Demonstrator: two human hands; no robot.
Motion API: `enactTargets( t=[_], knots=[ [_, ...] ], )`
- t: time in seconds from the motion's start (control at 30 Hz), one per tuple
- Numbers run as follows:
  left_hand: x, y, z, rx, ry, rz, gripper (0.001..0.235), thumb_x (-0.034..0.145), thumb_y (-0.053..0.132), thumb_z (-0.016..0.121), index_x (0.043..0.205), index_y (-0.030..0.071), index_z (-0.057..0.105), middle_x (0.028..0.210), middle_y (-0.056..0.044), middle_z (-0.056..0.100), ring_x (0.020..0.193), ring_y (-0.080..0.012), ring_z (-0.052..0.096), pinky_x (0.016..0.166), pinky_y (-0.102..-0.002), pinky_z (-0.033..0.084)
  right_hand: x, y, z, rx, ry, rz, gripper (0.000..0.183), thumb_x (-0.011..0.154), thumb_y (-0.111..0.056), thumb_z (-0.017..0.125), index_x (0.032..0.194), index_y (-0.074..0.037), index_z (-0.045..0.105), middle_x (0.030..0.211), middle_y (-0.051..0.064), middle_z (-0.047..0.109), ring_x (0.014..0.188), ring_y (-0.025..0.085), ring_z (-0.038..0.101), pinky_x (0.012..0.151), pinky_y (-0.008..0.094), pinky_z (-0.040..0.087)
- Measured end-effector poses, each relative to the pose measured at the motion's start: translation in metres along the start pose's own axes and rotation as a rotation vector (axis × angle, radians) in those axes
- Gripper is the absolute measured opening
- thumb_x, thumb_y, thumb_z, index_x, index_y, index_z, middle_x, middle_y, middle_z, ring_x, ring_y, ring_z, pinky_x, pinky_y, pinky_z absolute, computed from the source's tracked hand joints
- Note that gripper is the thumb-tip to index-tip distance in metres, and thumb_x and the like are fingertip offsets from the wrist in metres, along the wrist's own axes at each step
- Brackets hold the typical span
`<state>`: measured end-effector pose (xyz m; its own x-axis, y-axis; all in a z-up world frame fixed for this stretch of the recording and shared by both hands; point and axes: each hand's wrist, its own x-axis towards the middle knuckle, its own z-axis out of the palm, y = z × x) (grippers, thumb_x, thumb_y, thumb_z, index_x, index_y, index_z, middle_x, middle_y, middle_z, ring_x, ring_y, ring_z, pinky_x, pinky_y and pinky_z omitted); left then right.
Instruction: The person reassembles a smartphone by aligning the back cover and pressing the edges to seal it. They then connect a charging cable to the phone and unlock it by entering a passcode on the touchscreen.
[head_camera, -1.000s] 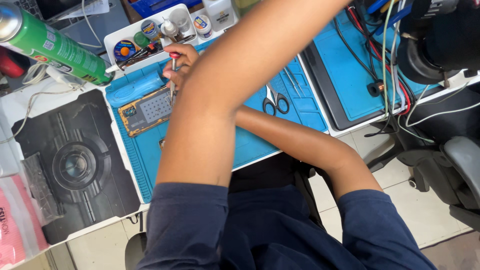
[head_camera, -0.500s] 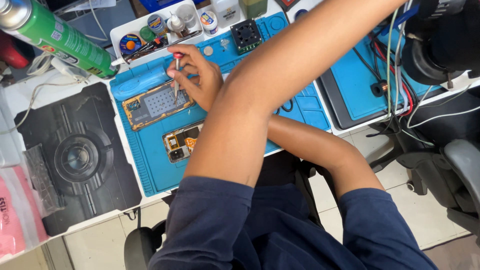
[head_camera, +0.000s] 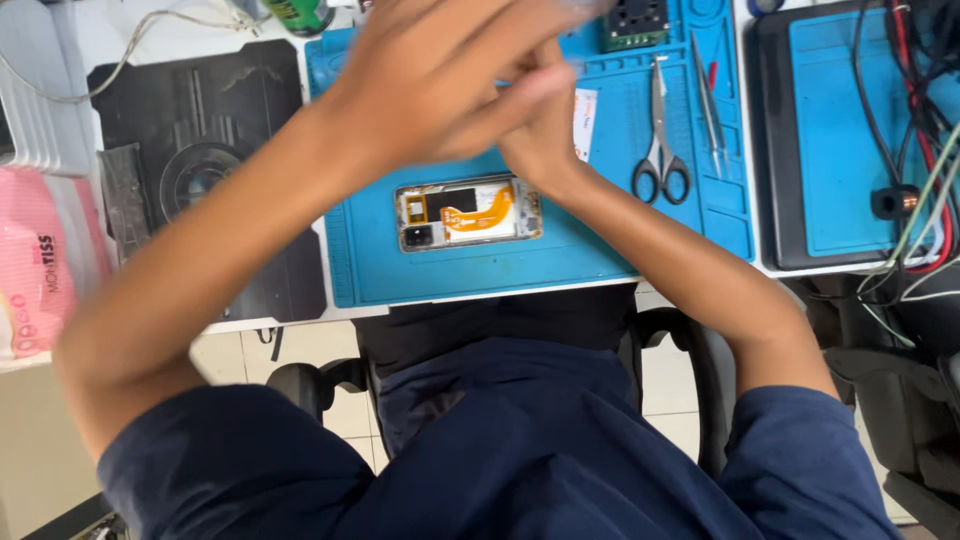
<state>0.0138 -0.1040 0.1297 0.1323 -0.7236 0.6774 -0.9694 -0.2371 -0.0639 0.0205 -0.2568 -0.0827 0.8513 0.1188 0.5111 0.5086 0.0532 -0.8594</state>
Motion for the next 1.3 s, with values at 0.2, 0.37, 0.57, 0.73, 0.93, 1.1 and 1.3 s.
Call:
enactTargets(
  t=[0.2,0.37,0.57,0.73,0.93,1.1,1.3],
  knots=[
    [-0.185,0.025,0.015,-0.251,-0.153,-0.550,0.024,0.097,0.023,0.078,0.110,0.007,0.065,0.107,-0.006,0.068,0.099,-0.0245,0.067,0.086,-0.038,0.057,-0.006,-0.061,0.016,0.045,-0.204,-0.045,0.043,0.111,0.006,0.065,0.145,-0.004,0.041,0.124,0.016,0.067,0.106,0.022,0.075,0.086,0.030,0.066],
    [-0.194,0.027,0.017,-0.303,-0.318,-0.532,0.090,0.072,0.058,0.088,0.133,0.002,0.053,0.122,-0.016,0.064,0.111,-0.0351,0.064,0.091,-0.046,0.055,-0.008,-0.065,0.025,-0.022,-0.269,-0.098,0.042,0.108,0.008,0.065,0.141,-0.002,0.040,0.123,0.019,0.066,0.113,0.027,0.074,0.088,0.032,0.066],
    [-0.199,0.029,0.026,-0.344,-0.386,-0.571,0.111,0.063,0.065,0.090,0.139,-0.003,0.046,0.129,-0.024,0.056,0.120,-0.0410,0.056,0.105,-0.050,0.046,-0.013,-0.056,0.028,-0.054,-0.282,-0.121,0.040,0.105,0.011,0.065,0.136,0.001,0.042,0.119,0.021,0.066,0.112,0.029,0.074,0.093,0.036,0.068],
    [-0.209,0.033,0.031,-0.393,-0.362,-0.637,0.116,0.065,0.057,0.090,0.146,-0.006,0.037,0.136,-0.026,0.053,0.125,-0.0411,0.054,0.107,-0.049,0.045,-0.017,-0.054,0.033,-0.054,-0.305,-0.085,0.040,0.103,0.010,0.067,0.135,0.002,0.043,0.118,0.021,0.067,0.110,0.028,0.075,0.092,0.036,0.067],
    [-0.210,0.033,0.031,-0.457,-0.424,-0.715,0.120,0.066,0.056,0.091,0.150,-0.007,0.032,0.135,-0.027,0.052,0.124,-0.0411,0.054,0.105,-0.048,0.047,-0.016,-0.052,0.036,-0.109,-0.307,-0.166,0.040,0.102,0.010,0.068,0.132,0.002,0.043,0.118,0.022,0.066,0.110,0.029,0.074,0.092,0.038,0.068],
    [-0.211,0.035,0.032,-0.580,-0.385,-0.808,0.126,0.063,0.043,0.095,0.155,-0.001,0.021,0.136,-0.028,0.051,0.125,-0.0424,0.056,0.106,-0.048,0.048,-0.013,-0.052,0.035,-0.120,-0.291,-0.183,0.041,0.100,0.012,0.069,0.131,0.003,0.043,0.115,0.023,0.066,0.109,0.032,0.074,0.091,0.040,0.068],
    [-0.208,0.040,0.035,-0.688,-0.333,-0.919,0.143,0.062,0.036,0.099,0.162,0.006,0.002,0.136,-0.026,0.054,0.118,-0.0375,0.061,0.107,-0.048,0.051,-0.012,-0.057,0.036,-0.082,-0.322,-0.205,0.047,0.100,0.013,0.067,0.134,0.000,0.038,0.115,0.025,0.066,0.110,0.033,0.074,0.091,0.040,0.069]
  ],
)
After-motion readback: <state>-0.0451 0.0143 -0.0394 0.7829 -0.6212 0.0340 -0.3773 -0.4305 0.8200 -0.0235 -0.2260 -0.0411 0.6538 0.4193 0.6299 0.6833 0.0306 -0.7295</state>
